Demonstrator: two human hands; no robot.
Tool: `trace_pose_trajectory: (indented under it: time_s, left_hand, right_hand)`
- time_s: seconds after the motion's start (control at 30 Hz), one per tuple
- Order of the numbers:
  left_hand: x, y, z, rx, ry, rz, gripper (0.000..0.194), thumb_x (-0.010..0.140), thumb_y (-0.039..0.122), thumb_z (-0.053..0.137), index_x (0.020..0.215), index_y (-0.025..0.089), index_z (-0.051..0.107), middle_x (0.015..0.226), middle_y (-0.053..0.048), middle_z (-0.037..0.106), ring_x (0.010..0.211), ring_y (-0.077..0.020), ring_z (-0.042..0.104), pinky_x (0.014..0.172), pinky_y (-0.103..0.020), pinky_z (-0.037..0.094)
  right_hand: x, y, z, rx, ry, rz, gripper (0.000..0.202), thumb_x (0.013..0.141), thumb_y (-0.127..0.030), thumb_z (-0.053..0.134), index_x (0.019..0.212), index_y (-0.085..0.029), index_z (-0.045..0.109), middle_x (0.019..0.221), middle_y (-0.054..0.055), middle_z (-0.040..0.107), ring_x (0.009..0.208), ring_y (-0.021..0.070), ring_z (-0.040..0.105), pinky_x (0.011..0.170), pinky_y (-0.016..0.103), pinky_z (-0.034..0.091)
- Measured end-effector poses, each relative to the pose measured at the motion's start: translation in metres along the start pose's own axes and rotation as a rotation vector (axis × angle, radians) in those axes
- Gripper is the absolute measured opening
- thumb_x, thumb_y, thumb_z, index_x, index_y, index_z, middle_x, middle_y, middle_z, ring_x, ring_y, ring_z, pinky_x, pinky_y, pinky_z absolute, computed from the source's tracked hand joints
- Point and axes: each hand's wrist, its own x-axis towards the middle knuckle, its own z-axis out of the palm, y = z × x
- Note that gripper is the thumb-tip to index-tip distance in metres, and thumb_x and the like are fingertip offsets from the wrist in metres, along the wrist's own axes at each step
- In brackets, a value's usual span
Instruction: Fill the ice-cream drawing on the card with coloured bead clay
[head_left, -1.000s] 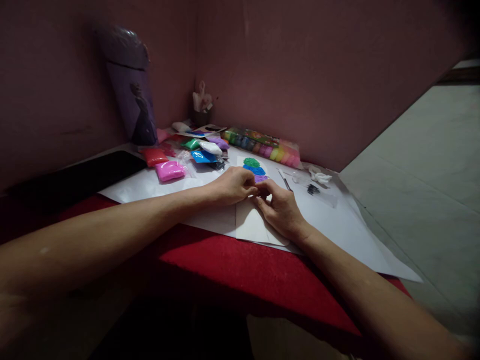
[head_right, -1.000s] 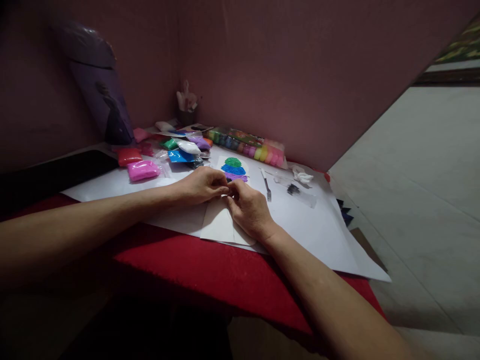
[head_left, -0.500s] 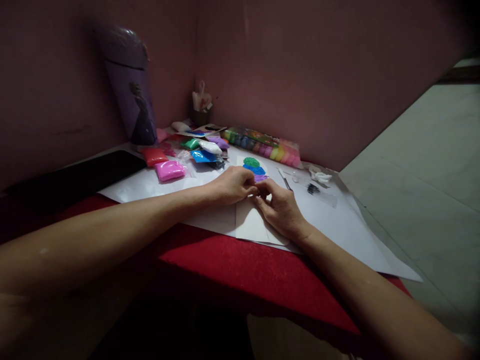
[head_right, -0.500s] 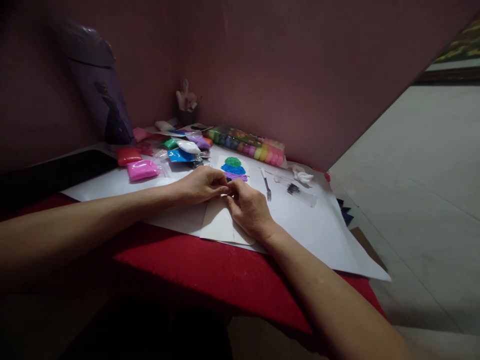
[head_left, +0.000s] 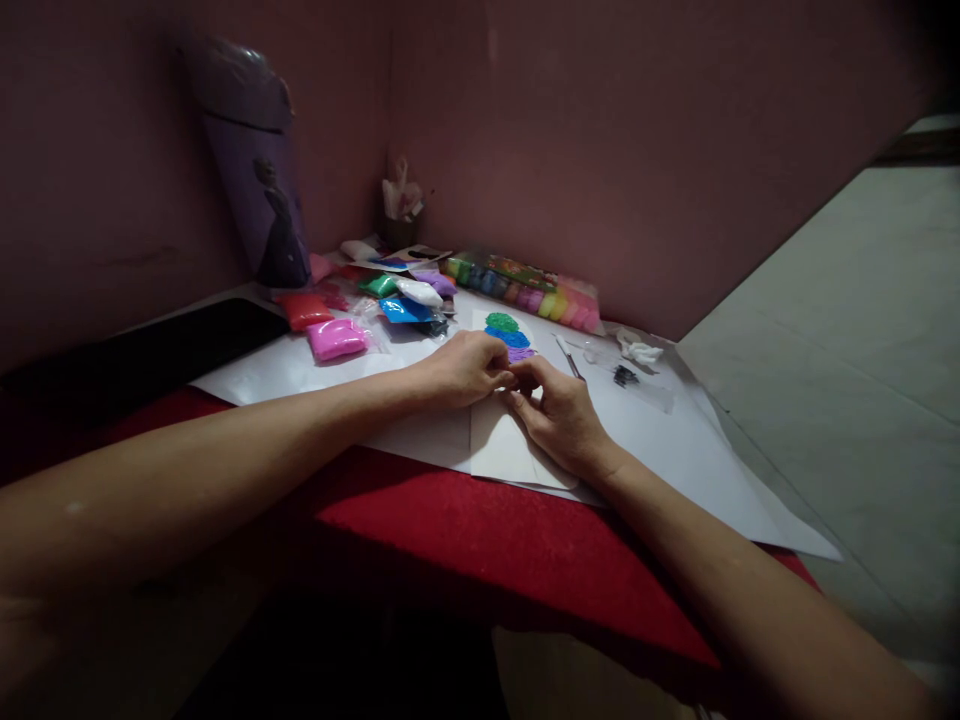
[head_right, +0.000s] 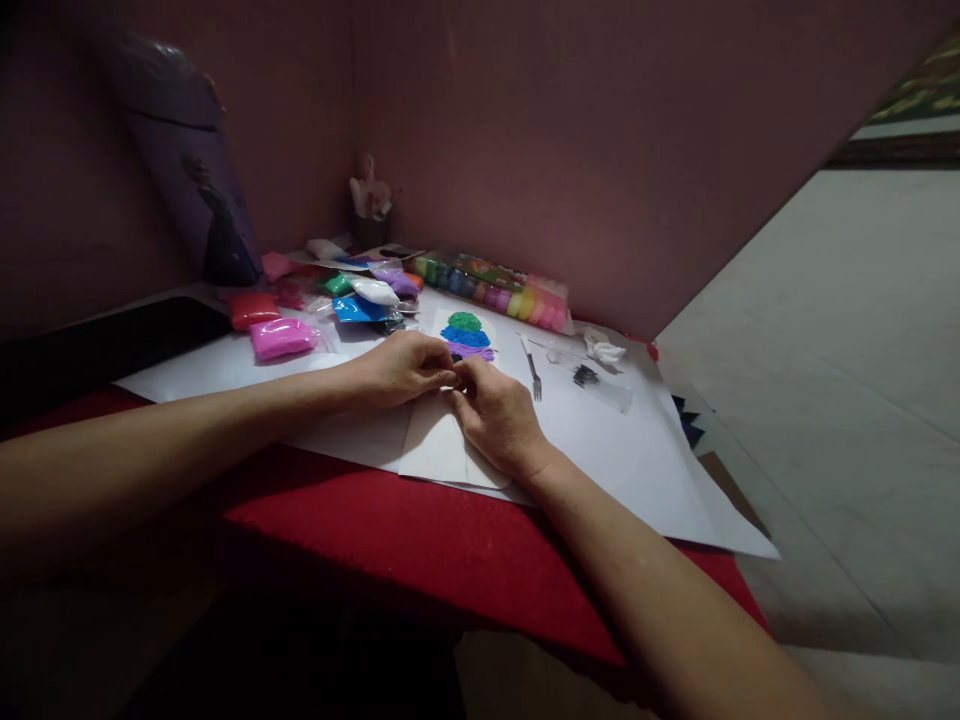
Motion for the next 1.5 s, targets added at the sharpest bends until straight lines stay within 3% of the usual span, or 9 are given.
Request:
trace_pose_trajectory:
  time_s: [0.5,0.73,0.93,1.17,1.33,1.5]
  left_hand:
    - [0.0016,-0.0001,-0.0037,0.031,-0.063,-0.005,0.017,0.083,0.023,0.059,0.085,0.01,0.07,0.073,-0.004,0.065,0.066,-0.012,0.051,0.059,-0.025,0.031]
    - [0.002,-0.002,-0.0022,0.029,-0.034,0.014,0.013,0.081,0.02,0.06,0.08,0.011,0.07,0.07,-0.003,0.064,0.063,-0.0115,0.05,0.058,-0.024,0.031]
    - [0.0009,-0.0037,0.0024,-0.195,0.005,-0.076,0.009,0.08,0.019,0.062,0.075,0.012,0.065,0.058,0.0,0.061,0.054,-0.0101,0.053,0.053,-0.022,0.035]
    - [0.0008,-0.0018,0.0033,-0.661,-0.112,-0.167,0.011,0.081,0.01,0.059,0.071,0.013,0.057,0.048,0.004,0.054,0.039,-0.0087,0.051,0.043,-0.021,0.04]
    - [0.0004,0.002,0.0004,-0.751,-0.077,-0.198,0.014,0.082,0.005,0.057,0.069,0.01,0.057,0.05,0.003,0.057,0.04,-0.0074,0.052,0.044,-0.02,0.042]
    - [0.001,0.0055,0.0024,-0.778,-0.011,-0.199,0.017,0.077,-0.001,0.056,0.065,0.011,0.057,0.048,0.004,0.055,0.036,-0.0062,0.048,0.041,-0.021,0.037]
  right_hand:
    - [0.0012,-0.0025,-0.0013,-0.059,0.0,-0.027,0.012,0.083,-0.017,0.061,0.095,-0.019,0.06,0.082,0.004,0.065,0.07,0.0162,0.057,0.065,0.029,0.044]
    - [0.0014,-0.0019,-0.0005,-0.062,0.0,-0.039,0.013,0.082,-0.015,0.062,0.095,-0.018,0.061,0.082,0.005,0.065,0.07,0.0168,0.057,0.066,0.03,0.044]
    - [0.0029,-0.0029,-0.0014,0.102,0.053,0.073,0.006,0.083,-0.017,0.062,0.088,-0.018,0.065,0.077,0.002,0.068,0.067,0.0148,0.059,0.063,0.027,0.044]
    - [0.0029,-0.0002,0.0006,0.214,0.168,0.139,0.012,0.082,-0.028,0.066,0.077,-0.018,0.064,0.07,0.0,0.066,0.061,0.0128,0.055,0.061,0.027,0.043]
    - [0.0019,0.0021,0.0035,0.321,0.164,0.166,0.016,0.085,-0.034,0.064,0.08,-0.019,0.063,0.074,0.001,0.066,0.065,0.0135,0.057,0.063,0.027,0.045]
    - [0.0029,0.0008,0.0052,0.393,0.189,0.238,0.018,0.082,-0.034,0.067,0.074,-0.02,0.06,0.064,-0.002,0.059,0.056,0.0111,0.049,0.052,0.025,0.041]
